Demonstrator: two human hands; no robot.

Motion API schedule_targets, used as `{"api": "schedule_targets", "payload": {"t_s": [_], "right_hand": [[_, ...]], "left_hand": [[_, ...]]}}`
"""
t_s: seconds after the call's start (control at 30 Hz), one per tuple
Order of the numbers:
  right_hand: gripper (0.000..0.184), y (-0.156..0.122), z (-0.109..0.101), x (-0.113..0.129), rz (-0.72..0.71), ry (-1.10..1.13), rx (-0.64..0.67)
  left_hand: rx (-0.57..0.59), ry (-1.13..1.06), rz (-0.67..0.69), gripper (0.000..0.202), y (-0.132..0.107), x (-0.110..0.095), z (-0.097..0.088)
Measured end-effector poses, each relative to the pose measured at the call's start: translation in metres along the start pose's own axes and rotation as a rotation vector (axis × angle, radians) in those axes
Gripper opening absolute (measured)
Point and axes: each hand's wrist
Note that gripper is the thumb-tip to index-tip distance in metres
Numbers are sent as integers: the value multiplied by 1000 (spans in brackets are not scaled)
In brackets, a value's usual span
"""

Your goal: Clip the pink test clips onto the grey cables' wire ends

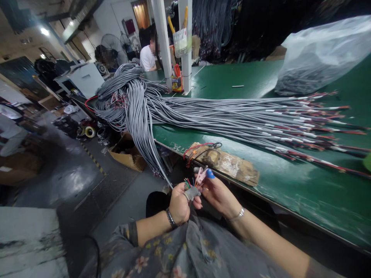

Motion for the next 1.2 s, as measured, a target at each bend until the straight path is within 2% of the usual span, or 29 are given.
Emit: {"api": "schedule_targets", "payload": {"t_s": [0.07, 0.2, 0.4, 0.53, 0.67, 0.77, 0.87, 0.93, 1.0, 1.1, 1.2], "right_hand": [[42, -2, 2, 4, 8, 16, -53], [40, -3, 6, 12, 57, 13, -54], [32, -4, 10, 14, -26, -43, -94], [36, -6, 11, 13, -9, -40, -108], [31, -5, 11, 13, 14, -32, -131], [31, -5, 10, 11, -78, -97, -164], [37, -4, 8, 10, -266, -287, -274], [43, -3, 7, 8, -322, -378, -307], [46, -1, 6, 7, -268, -350, -250], [44, 3, 8, 6, -106, -176, -153], [40, 6, 10, 6, -59, -38, -149]], "left_hand": [[6, 3, 2, 40, -2, -2, -1], [-1, -12, 27, 40, -6, -7, -2], [-38, -64, 46, 37, -4, -11, 0], [-27, -66, 49, 36, -1, -9, 1], [-26, -46, 71, 39, 0, -7, 0], [-43, -15, 105, 40, 2, -5, -2], [-25, 55, 172, 39, 2, -4, -8], [-10, 122, 204, 37, 2, -4, -10], [-8, 180, 208, 36, 2, -5, -11], [-10, 221, 206, 36, 2, -6, -9], [-15, 234, 218, 37, 2, -5, -7]]}}
Point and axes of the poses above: each hand's wrist, its own y-axis towards the middle knuckle, its own z-axis out of the palm, x = y × z, and after that the axes turned 3 degrees about z, right-handed
